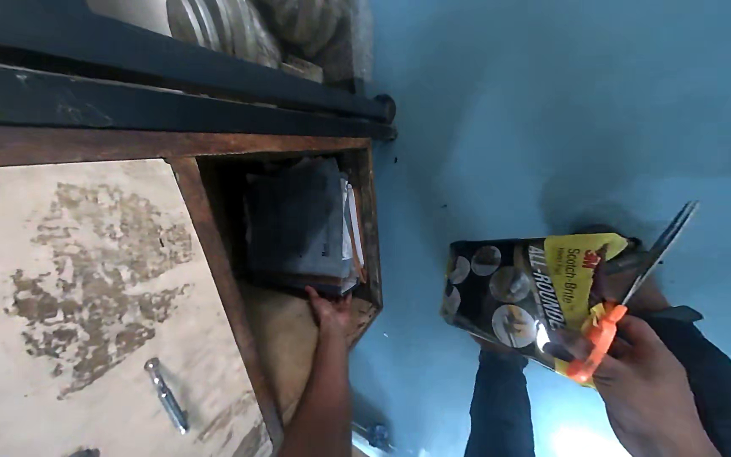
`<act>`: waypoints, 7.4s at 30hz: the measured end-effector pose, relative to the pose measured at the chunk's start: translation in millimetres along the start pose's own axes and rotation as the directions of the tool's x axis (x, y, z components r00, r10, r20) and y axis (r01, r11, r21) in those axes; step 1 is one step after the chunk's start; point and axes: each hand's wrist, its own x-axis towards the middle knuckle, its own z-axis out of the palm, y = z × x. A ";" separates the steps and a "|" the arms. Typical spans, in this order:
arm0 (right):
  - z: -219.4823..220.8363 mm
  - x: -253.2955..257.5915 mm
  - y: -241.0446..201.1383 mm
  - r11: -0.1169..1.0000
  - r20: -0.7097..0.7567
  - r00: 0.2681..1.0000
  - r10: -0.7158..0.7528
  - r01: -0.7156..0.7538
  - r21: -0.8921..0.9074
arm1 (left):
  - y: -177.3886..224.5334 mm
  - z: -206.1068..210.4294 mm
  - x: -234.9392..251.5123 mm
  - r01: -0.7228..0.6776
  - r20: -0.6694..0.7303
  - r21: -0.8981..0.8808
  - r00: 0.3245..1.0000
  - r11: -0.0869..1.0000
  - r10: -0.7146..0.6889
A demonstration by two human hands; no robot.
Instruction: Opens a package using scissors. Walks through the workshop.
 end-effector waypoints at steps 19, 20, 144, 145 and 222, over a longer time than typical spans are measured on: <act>-8.2 -5.6 -15.3 0.997 0.047 0.998 0.048 -0.045 -0.057 | 76.5 40.0 -31.7 -0.320 0.235 -0.150 0.907 0.935 0.349; -8.4 -6.5 -15.9 0.997 0.048 0.998 0.049 -0.046 -0.058 | 73.8 40.1 -33.4 -0.344 0.231 -0.151 0.899 0.927 0.372; -31.5 16.1 -40.5 0.974 0.204 0.970 -0.133 0.089 0.210 | 2.1 -14.3 -148.5 -0.409 0.614 0.538 0.789 0.737 -0.011; -30.8 15.5 -40.5 0.974 0.220 0.965 -0.141 0.096 0.203 | 1.0 -15.7 -148.2 -0.411 0.611 0.538 0.791 0.736 -0.005; -40.3 28.2 -31.2 0.989 0.056 0.989 0.139 -0.136 -0.055 | -2.4 -19.6 -129.3 -0.237 0.555 0.615 0.808 0.752 -0.199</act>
